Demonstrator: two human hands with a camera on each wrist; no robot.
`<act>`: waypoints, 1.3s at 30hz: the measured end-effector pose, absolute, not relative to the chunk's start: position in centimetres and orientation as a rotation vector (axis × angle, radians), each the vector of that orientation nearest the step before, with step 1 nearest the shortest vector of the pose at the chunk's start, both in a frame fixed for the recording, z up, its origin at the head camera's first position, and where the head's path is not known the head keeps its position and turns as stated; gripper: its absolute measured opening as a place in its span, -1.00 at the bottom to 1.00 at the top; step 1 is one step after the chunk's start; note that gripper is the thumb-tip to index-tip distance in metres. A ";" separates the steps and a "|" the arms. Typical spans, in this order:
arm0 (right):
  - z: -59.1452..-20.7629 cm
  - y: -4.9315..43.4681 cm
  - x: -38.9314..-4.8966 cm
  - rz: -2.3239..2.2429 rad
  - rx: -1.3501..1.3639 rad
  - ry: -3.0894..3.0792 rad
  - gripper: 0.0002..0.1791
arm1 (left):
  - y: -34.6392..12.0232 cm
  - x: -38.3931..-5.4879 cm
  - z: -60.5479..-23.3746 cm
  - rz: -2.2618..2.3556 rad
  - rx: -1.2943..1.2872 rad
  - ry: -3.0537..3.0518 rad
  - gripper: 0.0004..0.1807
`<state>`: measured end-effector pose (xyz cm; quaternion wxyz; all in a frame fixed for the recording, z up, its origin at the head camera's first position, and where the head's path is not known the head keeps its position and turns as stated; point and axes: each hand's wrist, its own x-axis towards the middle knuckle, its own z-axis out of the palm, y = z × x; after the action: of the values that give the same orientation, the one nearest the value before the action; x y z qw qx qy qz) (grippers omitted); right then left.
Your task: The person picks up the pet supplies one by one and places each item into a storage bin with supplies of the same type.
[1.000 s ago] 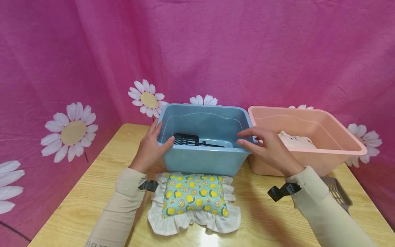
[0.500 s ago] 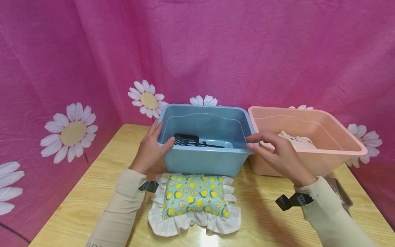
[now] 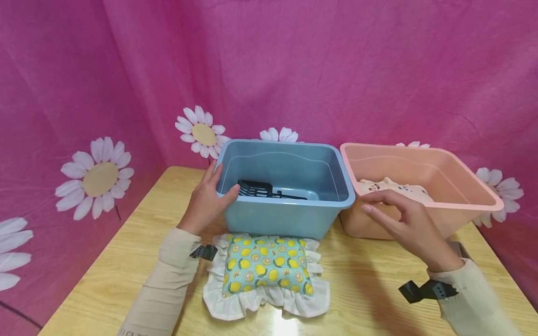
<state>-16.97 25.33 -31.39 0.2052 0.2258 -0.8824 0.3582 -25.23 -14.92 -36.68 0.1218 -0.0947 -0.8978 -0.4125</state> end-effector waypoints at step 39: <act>-34.4 32.2 -13.7 1.013 0.223 -2.564 -0.72 | -14.8 -25.2 -36.7 -1.196 -0.269 -2.622 -0.08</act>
<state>-13.73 32.25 -34.45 0.1869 0.0793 -0.9106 0.3600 -25.18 -14.82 -36.66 0.1230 -0.0922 -0.8990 -0.4101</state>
